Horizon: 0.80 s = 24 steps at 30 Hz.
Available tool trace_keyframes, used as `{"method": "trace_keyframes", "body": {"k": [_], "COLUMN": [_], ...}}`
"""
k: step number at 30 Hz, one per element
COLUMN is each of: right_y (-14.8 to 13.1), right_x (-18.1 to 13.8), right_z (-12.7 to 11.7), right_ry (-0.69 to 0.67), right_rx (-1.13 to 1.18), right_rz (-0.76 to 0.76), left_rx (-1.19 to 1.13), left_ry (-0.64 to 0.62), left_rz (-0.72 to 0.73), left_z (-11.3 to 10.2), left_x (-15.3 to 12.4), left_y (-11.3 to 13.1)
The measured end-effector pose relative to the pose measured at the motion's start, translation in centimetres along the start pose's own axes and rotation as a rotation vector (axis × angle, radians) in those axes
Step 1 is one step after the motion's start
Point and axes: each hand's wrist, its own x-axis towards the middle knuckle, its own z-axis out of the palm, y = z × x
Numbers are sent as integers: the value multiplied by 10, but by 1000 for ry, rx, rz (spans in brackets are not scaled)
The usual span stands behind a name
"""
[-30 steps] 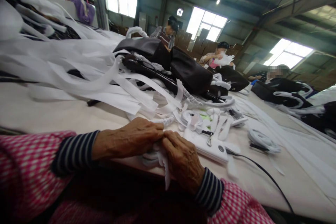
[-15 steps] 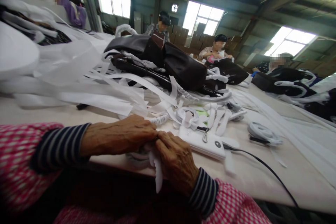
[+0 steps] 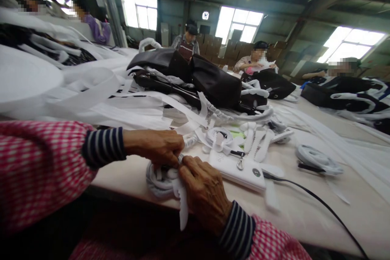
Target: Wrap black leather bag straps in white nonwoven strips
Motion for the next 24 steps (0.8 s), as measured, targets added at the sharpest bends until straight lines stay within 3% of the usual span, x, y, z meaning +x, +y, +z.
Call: {"method": "trace_keyframes", "body": {"k": [8,15,19,22,24], "right_y": [0,1,2,4,5], "right_x": [0,-1,0,1,1], "right_z": [2,2,-5,-7,-6], "right_ry": [-12,-33,-28,21,81], "right_rx": [21,86,205,263,276], "right_rz": [11,72,138,160,173], "left_rx": [365,292,96,29,112], "left_ry": [11,18,296,505,602], "left_rz": [45,74,109,150,141], "left_z": [5,9,24,57,87], "left_x": [10,7,-24,-53,-65], "left_y": [15,-3,-15,-16,-14]}}
